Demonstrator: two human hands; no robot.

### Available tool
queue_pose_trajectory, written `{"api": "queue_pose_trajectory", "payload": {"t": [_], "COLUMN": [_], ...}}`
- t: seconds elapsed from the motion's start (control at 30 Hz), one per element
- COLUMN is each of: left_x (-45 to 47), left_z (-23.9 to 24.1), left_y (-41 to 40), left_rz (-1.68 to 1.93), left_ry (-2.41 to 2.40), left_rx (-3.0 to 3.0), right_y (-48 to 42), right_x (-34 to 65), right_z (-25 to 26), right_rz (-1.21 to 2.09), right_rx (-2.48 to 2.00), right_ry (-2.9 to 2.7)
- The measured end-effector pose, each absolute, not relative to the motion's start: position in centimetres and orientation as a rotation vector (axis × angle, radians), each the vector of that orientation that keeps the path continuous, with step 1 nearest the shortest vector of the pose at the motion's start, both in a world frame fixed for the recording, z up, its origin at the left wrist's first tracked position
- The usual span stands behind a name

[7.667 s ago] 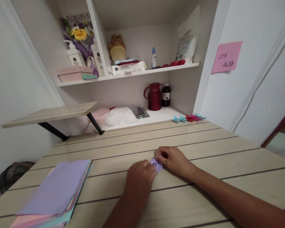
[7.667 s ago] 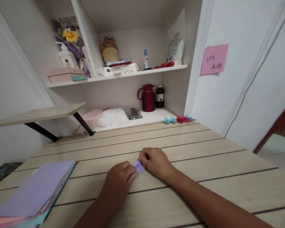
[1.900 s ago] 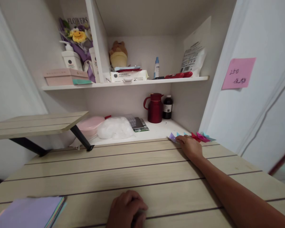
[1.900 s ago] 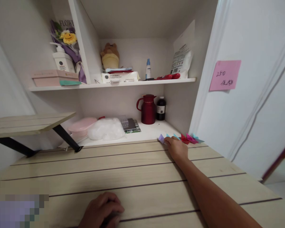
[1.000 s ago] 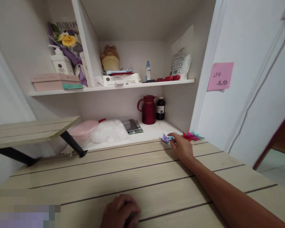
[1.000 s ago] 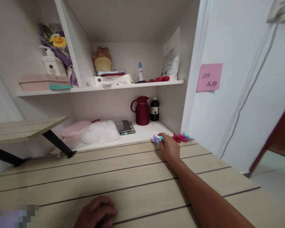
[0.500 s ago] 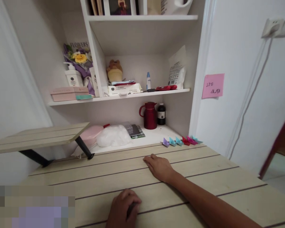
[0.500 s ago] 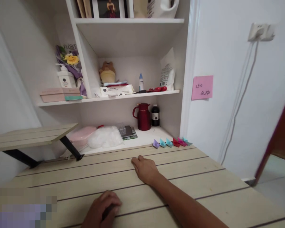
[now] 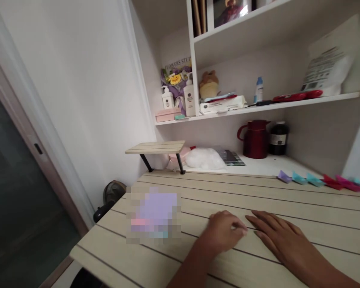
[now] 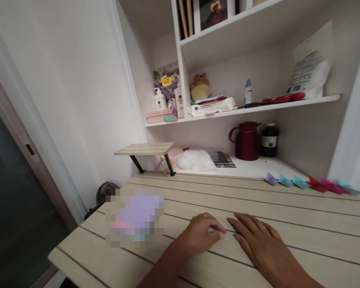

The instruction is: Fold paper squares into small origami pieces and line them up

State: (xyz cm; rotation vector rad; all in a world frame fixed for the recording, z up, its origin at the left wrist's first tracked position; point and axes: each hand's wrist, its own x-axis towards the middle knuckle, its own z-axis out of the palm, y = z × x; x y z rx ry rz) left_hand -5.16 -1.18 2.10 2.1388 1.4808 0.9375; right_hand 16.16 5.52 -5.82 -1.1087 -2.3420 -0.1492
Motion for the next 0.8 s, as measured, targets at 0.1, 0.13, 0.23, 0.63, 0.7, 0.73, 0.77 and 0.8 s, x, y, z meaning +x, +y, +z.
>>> {"api": "queue_pose_trajectory", "payload": {"t": [0.1, 0.13, 0.23, 0.63, 0.7, 0.73, 0.77, 0.8], "left_x": [-6.6, -7.7, -13.0, -28.3, -28.0, -27.7, -27.4, -27.1], "left_z": [4.9, 5.9, 8.5, 5.9, 5.7, 5.7, 5.7, 5.8], "left_y": [-3.9, -4.8, -6.8, -9.4, -9.1, -9.0, -9.0, -9.0], "left_rz": [0.933, 1.015, 1.25, 1.182, 1.161, 1.131, 1.085, 1.026], "left_ry": [1.274, 1.284, 1.618, 2.05, 2.038, 2.017, 1.984, 1.94], "left_rx": [2.23, 2.259, 2.242, 1.979, 1.979, 1.987, 1.999, 2.013], "right_y": [4.3, 4.1, 3.8, 3.7, 3.8, 3.9, 3.9, 4.0], "right_x": [16.3, 16.4, 16.4, 16.5, 16.6, 16.7, 16.8, 16.8], "right_z": [-6.1, -5.9, -4.9, -4.1, -4.1, -4.2, -4.2, -4.3], "right_rz": [-0.125, -0.115, -0.08, -0.009, -0.004, -0.001, 0.002, 0.001], "right_rx": [-1.099, -1.102, -1.125, -1.15, -1.16, -1.162, -1.164, -1.167], "right_ry": [-2.344, -2.349, -2.389, -2.427, -2.432, -2.435, -2.437, -2.436]}}
